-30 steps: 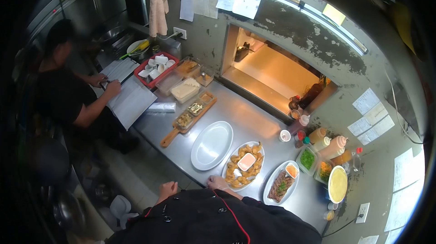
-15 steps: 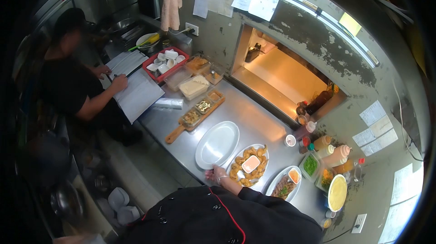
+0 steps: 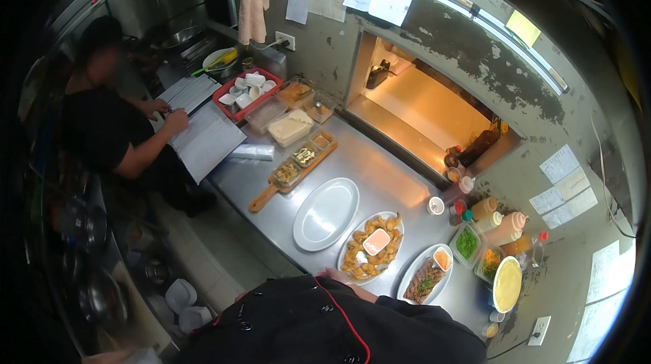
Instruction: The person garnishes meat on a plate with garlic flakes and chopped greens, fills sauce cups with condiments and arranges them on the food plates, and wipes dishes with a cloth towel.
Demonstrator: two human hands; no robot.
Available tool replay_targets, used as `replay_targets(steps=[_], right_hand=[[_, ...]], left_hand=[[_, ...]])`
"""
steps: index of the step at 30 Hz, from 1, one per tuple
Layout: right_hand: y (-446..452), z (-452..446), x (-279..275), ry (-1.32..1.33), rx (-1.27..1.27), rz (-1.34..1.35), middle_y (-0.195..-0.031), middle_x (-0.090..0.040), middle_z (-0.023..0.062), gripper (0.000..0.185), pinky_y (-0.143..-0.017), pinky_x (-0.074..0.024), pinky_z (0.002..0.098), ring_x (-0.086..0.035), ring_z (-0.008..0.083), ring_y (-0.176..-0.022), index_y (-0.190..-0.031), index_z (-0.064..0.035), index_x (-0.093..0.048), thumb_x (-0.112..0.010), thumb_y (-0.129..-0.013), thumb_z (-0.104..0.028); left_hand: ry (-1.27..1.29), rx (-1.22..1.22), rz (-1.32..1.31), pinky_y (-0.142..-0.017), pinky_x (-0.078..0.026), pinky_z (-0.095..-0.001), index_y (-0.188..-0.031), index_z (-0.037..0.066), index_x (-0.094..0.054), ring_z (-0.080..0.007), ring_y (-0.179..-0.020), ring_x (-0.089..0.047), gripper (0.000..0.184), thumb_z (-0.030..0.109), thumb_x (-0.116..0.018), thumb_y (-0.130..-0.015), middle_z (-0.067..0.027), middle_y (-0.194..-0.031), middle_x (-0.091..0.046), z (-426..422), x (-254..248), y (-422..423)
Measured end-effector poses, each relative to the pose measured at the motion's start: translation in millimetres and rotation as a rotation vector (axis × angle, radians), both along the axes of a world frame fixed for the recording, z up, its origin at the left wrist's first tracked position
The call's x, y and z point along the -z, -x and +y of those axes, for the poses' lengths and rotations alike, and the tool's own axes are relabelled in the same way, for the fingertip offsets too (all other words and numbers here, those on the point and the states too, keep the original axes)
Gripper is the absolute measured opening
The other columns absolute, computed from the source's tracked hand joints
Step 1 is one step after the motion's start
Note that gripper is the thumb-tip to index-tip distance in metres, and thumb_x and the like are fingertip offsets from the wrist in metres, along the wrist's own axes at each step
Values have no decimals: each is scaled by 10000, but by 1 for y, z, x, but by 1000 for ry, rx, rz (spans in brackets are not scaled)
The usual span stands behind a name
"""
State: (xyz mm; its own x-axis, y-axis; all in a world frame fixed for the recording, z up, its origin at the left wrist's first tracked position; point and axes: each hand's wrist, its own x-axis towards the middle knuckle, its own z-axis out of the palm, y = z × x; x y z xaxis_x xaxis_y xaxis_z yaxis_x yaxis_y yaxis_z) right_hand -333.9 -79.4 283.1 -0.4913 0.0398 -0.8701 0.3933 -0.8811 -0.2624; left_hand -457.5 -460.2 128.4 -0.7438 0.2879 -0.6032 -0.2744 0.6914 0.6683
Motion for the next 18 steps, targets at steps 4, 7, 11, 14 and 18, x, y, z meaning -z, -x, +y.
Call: replay_targets(steps=[4, 7, 11, 14, 18], right_hand=[[4, 0, -12, 80, 156, -92, -1123, -525, 156, 357, -925, -419, 420, -517, 289, -1053, -1143, 31, -438, -463, -918, -244], [6, -2, -11, 31, 145, -61, -1125, -521, 159, 363, -926, -418, 423, -516, 291, -1051, -1146, 30, -430, -466, -916, -249], [9, -3, 0, -27, 134, -86, -1126, -520, 160, 360, -922, -425, 418, -525, 289, -1035, -1139, 24, -434, -469, -915, -255], [5, 0, 12, 6, 143, -55, -1114, -536, 162, 362, -915, -430, 413, -530, 289, -1035, -1142, 13, -435, -475, -911, -262], [0, 3, -3, -105, -106, 47, -1099, -559, 169, 437, -892, -441, 383, -536, 282, -1029, -1166, 15, -461, -533, -878, -306]], left_hand=[[81, 34, -46, -588, -501, -341, -907, 15, -615, -223, -666, -636, 203, 34, -547, -716, -144, -755, -652, 4, -16, 3], [29, -58, -127, -564, -496, -334, -892, 17, -612, -205, -643, -629, 193, 14, -535, -715, -132, -747, -652, 17, -37, 10], [-41, -156, -175, -533, -486, -324, -873, 19, -608, -180, -617, -619, 178, 11, -530, -713, -120, -765, -655, 32, -70, 5], [-58, -45, -152, -562, -492, -328, -889, 22, -606, -193, -640, -625, 191, 15, -542, -709, -119, -795, -657, 8, 5, 5], [82, 85, 40, -620, -500, -327, -897, 26, -607, -209, -686, -637, 229, 66, -621, -672, -129, -797, -658, -3, 13, -4]])
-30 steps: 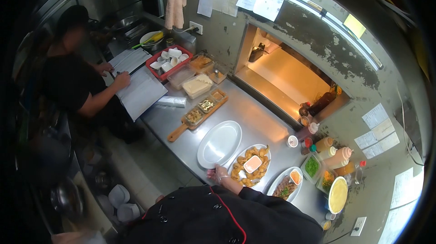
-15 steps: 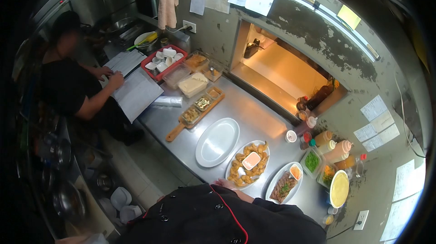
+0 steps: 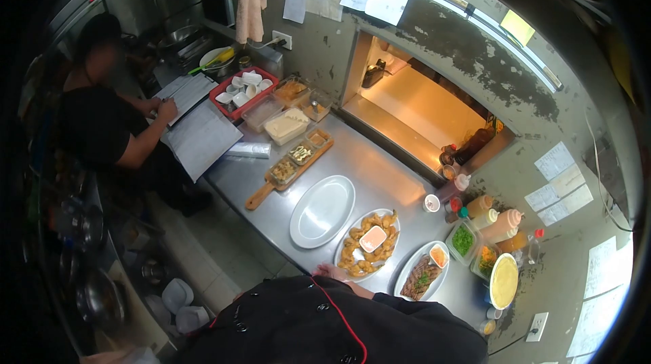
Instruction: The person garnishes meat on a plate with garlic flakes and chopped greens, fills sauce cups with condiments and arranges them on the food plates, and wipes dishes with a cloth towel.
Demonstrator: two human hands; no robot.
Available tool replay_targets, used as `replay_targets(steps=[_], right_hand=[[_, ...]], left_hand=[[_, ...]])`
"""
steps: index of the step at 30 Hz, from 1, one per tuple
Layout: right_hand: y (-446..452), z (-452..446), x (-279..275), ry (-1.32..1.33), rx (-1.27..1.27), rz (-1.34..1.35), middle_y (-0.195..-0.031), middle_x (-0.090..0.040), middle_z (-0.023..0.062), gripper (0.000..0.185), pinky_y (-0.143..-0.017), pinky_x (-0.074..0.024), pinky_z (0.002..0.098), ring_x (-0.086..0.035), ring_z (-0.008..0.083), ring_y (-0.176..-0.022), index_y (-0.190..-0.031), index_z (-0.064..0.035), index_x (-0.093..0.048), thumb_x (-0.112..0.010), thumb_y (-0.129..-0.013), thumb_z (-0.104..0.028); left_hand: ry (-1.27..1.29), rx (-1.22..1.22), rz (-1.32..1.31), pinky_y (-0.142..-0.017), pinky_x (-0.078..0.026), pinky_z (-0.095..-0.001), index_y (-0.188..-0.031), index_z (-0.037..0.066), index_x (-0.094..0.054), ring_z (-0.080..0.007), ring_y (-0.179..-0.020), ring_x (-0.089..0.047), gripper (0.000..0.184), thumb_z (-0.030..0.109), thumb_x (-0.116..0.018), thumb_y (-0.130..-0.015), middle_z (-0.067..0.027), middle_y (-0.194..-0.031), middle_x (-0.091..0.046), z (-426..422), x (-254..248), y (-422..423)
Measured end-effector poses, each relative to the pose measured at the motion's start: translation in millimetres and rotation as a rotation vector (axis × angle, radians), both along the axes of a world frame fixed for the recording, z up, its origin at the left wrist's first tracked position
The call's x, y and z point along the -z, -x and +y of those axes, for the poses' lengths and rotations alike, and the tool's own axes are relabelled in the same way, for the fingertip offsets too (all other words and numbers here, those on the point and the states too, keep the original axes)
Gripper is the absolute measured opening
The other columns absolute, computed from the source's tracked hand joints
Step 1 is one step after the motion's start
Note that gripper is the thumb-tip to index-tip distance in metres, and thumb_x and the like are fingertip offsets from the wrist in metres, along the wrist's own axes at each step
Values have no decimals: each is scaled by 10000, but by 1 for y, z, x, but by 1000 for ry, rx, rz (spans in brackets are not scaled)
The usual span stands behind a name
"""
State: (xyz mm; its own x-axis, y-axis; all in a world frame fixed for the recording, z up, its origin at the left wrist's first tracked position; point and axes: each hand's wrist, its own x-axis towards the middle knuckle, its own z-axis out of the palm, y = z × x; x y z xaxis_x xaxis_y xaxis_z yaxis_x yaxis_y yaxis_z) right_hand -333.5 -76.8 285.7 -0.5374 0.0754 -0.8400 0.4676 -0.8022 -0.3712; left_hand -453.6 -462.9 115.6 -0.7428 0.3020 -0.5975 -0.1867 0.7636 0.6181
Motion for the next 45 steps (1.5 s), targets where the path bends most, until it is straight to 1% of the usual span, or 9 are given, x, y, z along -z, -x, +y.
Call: replay_targets(steps=[2, 5, 10, 19, 21, 24, 25, 33, 45], right_hand=[[-3, -2, -27, -182, -198, 97, -1105, -566, 169, 466, -889, -437, 365, -540, 276, -1033, -1168, 19, -492, -573, -854, -315], [-6, 22, -23, -874, -1186, 155, -1148, -562, 139, 435, -889, -429, 319, -544, 239, -1050, -1151, 21, -535, -618, -824, -254], [-27, 33, 47, -846, -922, 66, -1051, -602, 88, 318, -838, -437, 290, -565, 178, -972, -1065, 1, -595, -612, -822, -204], [-26, 1, -23, -812, -721, 71, -904, -605, 157, 292, -776, -477, 333, -582, 263, -888, -1022, 23, -577, -490, -897, -226], [-24, -2, -29, -637, -505, 31, -872, -605, 172, 298, -762, -486, 343, -586, 282, -869, -1012, 28, -573, -463, -914, -231], [-17, 7, 33, 333, 444, -66, -837, -571, 191, 283, -755, -494, 375, -574, 296, -794, -1057, 73, -481, -354, -932, -146], [-18, 5, 36, 409, 480, -14, -833, -565, 185, 274, -751, -494, 383, -565, 296, -773, -1050, 71, -464, -338, -931, -141], [-21, 12, 47, 520, 372, 233, -771, -531, 150, 199, -676, -469, 413, -513, 289, -697, -888, 2, -439, -325, -915, -159], [6, 9, -6, 121, 208, -13, -740, -528, 123, 208, -659, -464, 385, -526, 266, -665, -861, -2, -457, -343, -907, -169]], left_hand=[[56, -12, -9, -649, -501, -323, -895, 24, -609, -216, -709, -642, 265, 94, -661, -644, -132, -786, -659, 1, -16, -4], [-29, -109, -151, -650, -499, -315, -889, 15, -613, -215, -712, -644, 288, 115, -681, -627, -133, -761, -658, 3, -23, -4], [-24, -39, -26, -636, -496, -307, -887, 10, -613, -190, -697, -637, 267, 99, -666, -641, -105, -731, -658, 11, -18, -3], [-85, -51, -59, -636, -493, -298, -877, 8, -605, -169, -692, -623, 257, 150, -686, -678, -94, -737, -651, 8, -14, 4], [-101, -42, -57, -637, -493, -297, -877, 6, -603, -170, -693, -623, 261, 156, -689, -681, -95, -740, -651, 8, -15, 5], [-119, -37, -48, -637, -492, -297, -877, 4, -601, -171, -695, -622, 267, 165, -694, -685, -98, -745, -650, 9, -17, 6], [-125, -38, -47, -637, -492, -297, -878, 4, -601, -171, -696, -622, 269, 168, -696, -687, -98, -746, -650, 8, -16, 7], [-149, -59, -27, -636, -491, -295, -878, -3, -594, -175, -700, -621, 286, 187, -708, -697, -105, -756, -648, 6, -21, 6], [-92, -27, -83, -638, -494, -300, -886, -12, -590, -187, -705, -626, 322, 226, -708, -704, -107, -765, -650, 9, -25, 12]])
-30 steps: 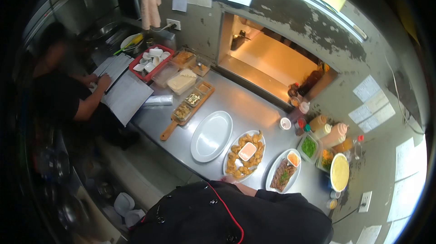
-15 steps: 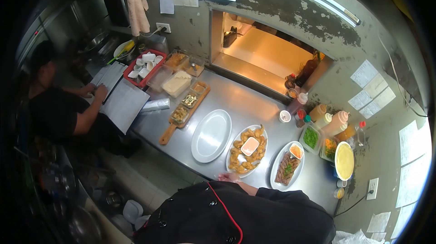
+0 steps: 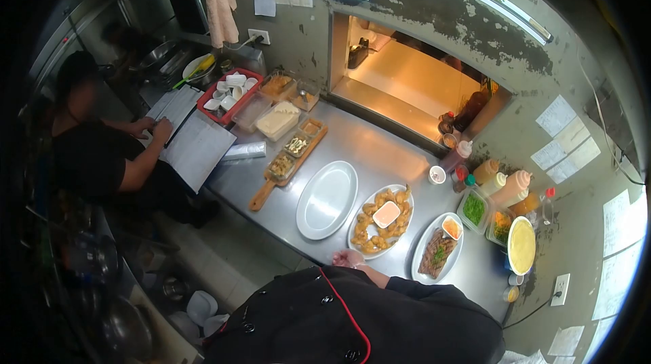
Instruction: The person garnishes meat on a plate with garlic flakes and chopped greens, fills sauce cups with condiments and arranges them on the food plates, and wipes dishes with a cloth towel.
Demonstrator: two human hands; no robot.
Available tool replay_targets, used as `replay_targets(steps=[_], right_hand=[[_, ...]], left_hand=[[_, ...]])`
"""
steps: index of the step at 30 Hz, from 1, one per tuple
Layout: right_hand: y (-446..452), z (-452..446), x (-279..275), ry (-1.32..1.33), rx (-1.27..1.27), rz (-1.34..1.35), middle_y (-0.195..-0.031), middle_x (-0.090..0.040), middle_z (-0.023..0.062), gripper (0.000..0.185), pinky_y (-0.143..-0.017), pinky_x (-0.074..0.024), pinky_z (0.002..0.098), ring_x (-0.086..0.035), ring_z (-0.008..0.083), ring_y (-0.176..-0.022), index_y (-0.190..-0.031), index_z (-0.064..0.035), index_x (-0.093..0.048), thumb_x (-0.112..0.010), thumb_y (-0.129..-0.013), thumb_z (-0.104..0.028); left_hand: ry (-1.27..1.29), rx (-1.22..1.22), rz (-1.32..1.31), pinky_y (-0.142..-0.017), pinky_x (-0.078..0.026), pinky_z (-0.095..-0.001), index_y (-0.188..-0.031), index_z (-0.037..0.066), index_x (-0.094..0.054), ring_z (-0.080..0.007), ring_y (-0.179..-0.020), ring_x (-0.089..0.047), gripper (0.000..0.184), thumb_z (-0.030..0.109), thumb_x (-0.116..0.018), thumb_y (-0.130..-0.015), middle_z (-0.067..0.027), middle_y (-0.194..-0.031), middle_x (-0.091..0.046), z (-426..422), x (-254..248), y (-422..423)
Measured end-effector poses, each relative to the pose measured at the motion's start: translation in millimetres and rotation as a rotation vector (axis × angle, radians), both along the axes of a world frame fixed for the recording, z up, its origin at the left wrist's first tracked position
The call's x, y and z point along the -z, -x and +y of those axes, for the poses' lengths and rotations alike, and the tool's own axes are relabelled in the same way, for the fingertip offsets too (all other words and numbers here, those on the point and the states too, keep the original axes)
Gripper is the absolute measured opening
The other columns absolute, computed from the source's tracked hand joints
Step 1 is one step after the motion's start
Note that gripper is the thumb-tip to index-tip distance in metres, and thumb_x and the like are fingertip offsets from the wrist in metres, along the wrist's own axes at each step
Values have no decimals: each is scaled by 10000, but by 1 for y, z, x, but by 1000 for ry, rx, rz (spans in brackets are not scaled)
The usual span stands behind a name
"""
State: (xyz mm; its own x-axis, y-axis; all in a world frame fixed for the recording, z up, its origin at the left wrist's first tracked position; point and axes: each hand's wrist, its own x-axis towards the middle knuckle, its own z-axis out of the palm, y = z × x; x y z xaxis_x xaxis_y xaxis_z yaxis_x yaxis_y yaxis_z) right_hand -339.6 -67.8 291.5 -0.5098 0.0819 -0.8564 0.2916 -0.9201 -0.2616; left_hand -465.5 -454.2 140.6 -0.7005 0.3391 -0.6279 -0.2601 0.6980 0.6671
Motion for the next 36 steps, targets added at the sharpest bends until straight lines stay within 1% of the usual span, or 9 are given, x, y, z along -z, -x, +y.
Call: replay_targets(steps=[2, 6, 12, 15, 20, 24, 27, 30, 36], right_hand=[[3, 3, 28, 71, -52, 120, -737, -534, 115, 200, -639, -472, 366, -536, 248, -655, -852, -9, -473, -367, -903, -171], [22, 0, 10, 108, -247, 294, -706, -523, 63, 188, -607, -453, 290, -524, 180, -659, -808, -29, -524, -459, -881, -189], [65, -8, -35, 84, -315, 207, -706, -510, 43, 117, -579, -452, 287, -523, 157, -645, -857, -29, -516, -522, -857, -146], [76, -11, -19, 135, -331, 208, -709, -514, 44, 115, -563, -449, 276, -519, 147, -625, -860, -39, -514, -515, -862, -153], [83, -15, -17, 137, -342, 220, -705, -520, 38, 116, -550, -446, 272, -514, 146, -607, -833, -55, -513, -513, -862, -167], [81, -17, -8, 109, -347, 234, -700, -522, 28, 131, -542, -447, 269, -514, 141, -605, -820, -62, -513, -506, -865, -185], [80, -22, -31, 95, -370, 198, -701, -521, 26, 135, -541, -446, 261, -513, 136, -605, -821, -59, -512, -504, -865, -187], [79, -22, -30, 85, -418, 319, -695, -511, 23, 122, -551, -447, 254, -508, 130, -602, -814, -52, -513, -513, -850, -169], [75, -20, -41, 68, -423, 345, -676, -483, 37, 50, -558, -436, 262, -491, 148, -597, -787, -51, -501, -506, -794, -100]], left_hand=[[39, 15, 24, -639, -495, -302, -892, -11, -592, -189, -705, -627, 335, 235, -711, -700, -108, -762, -649, 1, 1, 0], [45, 43, 48, -645, -497, -304, -905, -12, -593, -191, -709, -627, 363, 233, -728, -674, -108, -766, -650, 6, -12, -1], [-3, -24, -10, -638, -499, -302, -921, -12, -594, -180, -712, -626, 322, 125, -708, -652, -102, -766, -651, 13, -16, 2], [5, -27, -16, -624, -497, -302, -926, 4, -601, -172, -700, -623, 290, 64, -670, -650, -96, -749, -648, 6, 4, 5], [99, -24, -59, -614, -486, -300, -903, 35, -617, -170, -672, -617, 268, 11, -624, -636, -101, -734, -644, 5, -21, -1], [117, -53, -95, -643, -482, -310, -895, 41, -625, -190, -695, -620, 271, 35, -603, -624, -116, -742, -644, 7, -27, -3], [120, -33, -57, -670, -480, -316, -889, 42, -635, -215, -733, -627, 275, 80, -591, -619, -129, -767, -650, 8, -22, 0], [113, -22, -21, -688, -479, -321, -873, 38, -644, -239, -768, -632, 270, 113, -578, -623, -141, -798, -656, 13, -13, 4], [119, -5, -2, -695, -481, -332, -850, 23, -647, -250, -785, -636, 247, 124, -581, -635, -155, -796, -655, 20, -43, 6]])
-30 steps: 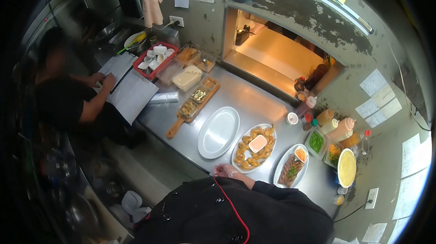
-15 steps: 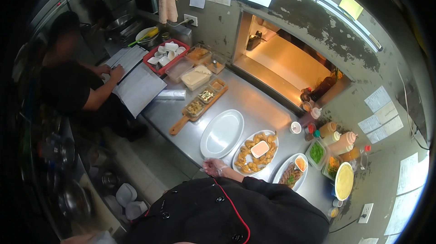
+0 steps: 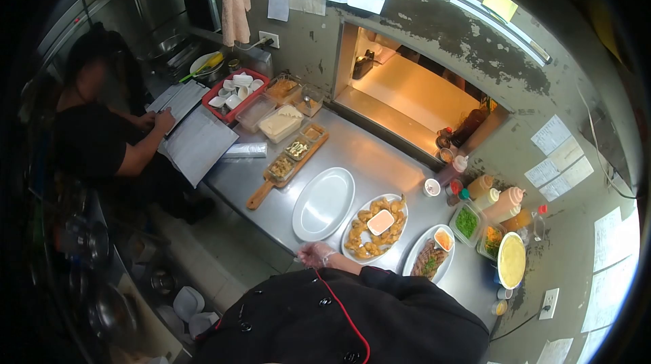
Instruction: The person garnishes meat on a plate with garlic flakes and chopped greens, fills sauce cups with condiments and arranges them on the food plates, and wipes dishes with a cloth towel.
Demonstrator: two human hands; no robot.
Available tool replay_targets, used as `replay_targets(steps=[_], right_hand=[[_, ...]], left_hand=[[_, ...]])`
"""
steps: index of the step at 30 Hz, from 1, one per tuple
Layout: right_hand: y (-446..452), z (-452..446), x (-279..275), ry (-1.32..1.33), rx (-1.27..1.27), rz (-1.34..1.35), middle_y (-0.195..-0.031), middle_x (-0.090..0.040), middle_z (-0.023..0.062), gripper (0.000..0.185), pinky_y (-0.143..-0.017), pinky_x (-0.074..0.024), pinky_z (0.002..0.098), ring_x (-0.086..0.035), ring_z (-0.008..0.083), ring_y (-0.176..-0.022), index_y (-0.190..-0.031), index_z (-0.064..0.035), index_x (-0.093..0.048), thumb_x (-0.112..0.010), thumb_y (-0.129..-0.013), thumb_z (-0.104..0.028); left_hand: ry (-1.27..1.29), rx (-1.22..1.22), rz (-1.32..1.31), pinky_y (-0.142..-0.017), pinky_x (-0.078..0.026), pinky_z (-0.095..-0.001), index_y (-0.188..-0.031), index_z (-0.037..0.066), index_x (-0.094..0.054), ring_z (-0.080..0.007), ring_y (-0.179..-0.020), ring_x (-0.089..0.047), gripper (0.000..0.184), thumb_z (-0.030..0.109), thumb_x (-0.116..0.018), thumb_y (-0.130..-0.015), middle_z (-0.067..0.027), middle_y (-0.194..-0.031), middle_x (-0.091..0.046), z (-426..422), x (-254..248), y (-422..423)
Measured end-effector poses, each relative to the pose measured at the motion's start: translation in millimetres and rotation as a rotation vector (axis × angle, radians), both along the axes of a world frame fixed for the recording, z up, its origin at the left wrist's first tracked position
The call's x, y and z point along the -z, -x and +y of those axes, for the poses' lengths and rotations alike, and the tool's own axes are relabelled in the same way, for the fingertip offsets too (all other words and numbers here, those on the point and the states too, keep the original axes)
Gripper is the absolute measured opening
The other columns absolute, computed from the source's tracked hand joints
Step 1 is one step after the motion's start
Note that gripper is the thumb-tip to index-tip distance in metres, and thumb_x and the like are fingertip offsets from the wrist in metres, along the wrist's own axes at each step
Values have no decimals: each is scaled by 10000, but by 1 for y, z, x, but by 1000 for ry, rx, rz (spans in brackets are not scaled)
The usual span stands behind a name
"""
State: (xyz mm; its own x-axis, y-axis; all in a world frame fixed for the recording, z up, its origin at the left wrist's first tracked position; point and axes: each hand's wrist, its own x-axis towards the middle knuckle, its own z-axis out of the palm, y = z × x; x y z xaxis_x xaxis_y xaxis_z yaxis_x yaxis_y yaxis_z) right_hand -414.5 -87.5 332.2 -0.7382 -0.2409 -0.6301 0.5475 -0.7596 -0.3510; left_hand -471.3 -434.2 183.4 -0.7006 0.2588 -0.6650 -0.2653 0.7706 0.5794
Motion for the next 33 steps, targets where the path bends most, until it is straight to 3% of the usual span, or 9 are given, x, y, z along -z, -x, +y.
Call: replay_targets(steps=[6, 8, 12, 13, 16, 19, 26, 33], right_hand=[[-1, -3, 15, 22, 91, 142, -638, -425, 26, 70, -507, -374, 264, -428, 150, -544, -706, -80, -433, -472, -745, -36], [3, -6, -2, 1, 139, 77, -610, -392, 14, 105, -481, -340, 262, -381, 140, -510, -679, -101, -412, -456, -753, -40], [14, 0, -33, -21, 218, 91, -565, -340, -3, 181, -438, -287, 262, -306, 122, -469, -623, -133, -371, -418, -778, -53], [17, 3, -22, -108, 200, 112, -540, -303, -10, 222, -407, -238, 273, -265, 126, -457, -589, -149, -343, -385, -801, -99], [17, 0, -24, -72, 307, 4, -517, -275, -19, 237, -392, -211, 281, -253, 138, -439, -563, -162, -327, -356, -796, -127], [17, -3, -30, -15, 371, -69, -491, -245, -21, 232, -386, -204, 292, -247, 153, -421, -546, -172, -312, -335, -775, -140], [52, 12, -74, 104, 576, 263, -483, -250, -11, 175, -401, -237, 292, -259, 154, -423, -548, -168, -352, -393, -717, -153], [53, -23, -46, 71, 295, -84, -499, -254, -22, 237, -367, -177, 273, -222, 136, -399, -545, -168, -316, -341, -772, -104]], left_hand=[[13, 36, 36, -690, -489, -348, -840, 26, -649, -272, -778, -638, 240, 139, -592, -637, -168, -799, -653, -2, -12, 2], [42, 57, 45, -701, -492, -353, -835, 39, -652, -288, -799, -639, 236, 152, -593, -635, -175, -812, -653, -1, -20, 3], [93, 164, 64, -748, -490, -361, -849, 84, -661, -321, -868, -621, 242, 181, -604, -635, -184, -863, -645, -21, 33, 12], [103, 187, 78, -757, -489, -363, -854, 94, -663, -329, -879, -615, 247, 188, -606, -634, -184, -877, -643, -23, 42, 12], [116, 216, 153, -762, -488, -367, -858, 111, -663, -343, -878, -609, 247, 198, -605, -635, -180, -891, -641, -32, 67, 16], [97, 106, 103, -756, -489, -371, -873, 114, -647, -341, -858, -612, 256, 190, -605, -633, -178, -860, -642, -38, 60, 14], [55, 91, 65, -721, -489, -374, -943, 117, -573, -335, -815, -618, 345, 119, -621, -601, -193, -796, -629, -55, 44, 5], [-97, -32, 60, -732, -479, -384, -958, 112, -545, -335, -851, -611, 376, 103, -627, -591, -192, -838, -626, -74, 86, 9]])
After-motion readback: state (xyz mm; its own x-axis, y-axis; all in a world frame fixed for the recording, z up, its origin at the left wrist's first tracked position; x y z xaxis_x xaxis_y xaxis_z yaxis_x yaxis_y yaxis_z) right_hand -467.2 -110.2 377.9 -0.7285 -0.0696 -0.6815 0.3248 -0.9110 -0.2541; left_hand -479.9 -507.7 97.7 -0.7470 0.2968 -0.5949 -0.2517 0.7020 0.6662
